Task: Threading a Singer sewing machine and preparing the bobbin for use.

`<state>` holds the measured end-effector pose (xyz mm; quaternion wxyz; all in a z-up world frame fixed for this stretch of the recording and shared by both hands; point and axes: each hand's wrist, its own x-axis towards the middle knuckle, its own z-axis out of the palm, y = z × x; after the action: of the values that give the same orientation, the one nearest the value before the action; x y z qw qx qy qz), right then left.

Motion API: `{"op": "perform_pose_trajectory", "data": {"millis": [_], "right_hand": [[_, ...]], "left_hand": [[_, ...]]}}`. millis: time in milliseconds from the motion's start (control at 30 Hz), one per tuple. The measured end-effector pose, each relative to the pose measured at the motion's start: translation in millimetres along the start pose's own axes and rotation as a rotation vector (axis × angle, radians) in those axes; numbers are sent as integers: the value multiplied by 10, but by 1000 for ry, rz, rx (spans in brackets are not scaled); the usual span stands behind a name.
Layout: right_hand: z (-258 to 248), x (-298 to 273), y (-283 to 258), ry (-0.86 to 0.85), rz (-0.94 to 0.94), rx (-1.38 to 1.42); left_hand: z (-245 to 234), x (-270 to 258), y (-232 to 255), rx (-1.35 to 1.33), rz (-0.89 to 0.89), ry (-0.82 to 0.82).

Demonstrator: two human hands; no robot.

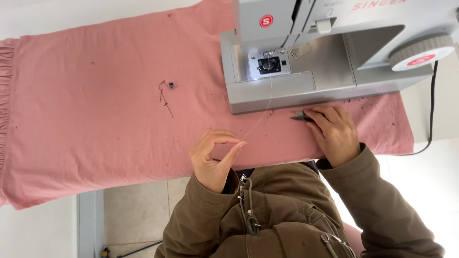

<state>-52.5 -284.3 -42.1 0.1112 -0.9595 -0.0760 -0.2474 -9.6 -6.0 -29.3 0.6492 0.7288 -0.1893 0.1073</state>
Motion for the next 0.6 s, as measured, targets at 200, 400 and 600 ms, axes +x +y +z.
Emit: {"op": "perform_pose_trajectory", "data": {"millis": [200,400,600], "right_hand": [[153,-167,0,41,77,-8],[508,-421,-638,-832,535,2092],[474,-183,-867,-932,835,2238]], "left_hand": [[-28,-38,-50,10,44,8],[-16,-66,-76,-13,-30,6],[-64,-144,-102,9,-37,13]]}}
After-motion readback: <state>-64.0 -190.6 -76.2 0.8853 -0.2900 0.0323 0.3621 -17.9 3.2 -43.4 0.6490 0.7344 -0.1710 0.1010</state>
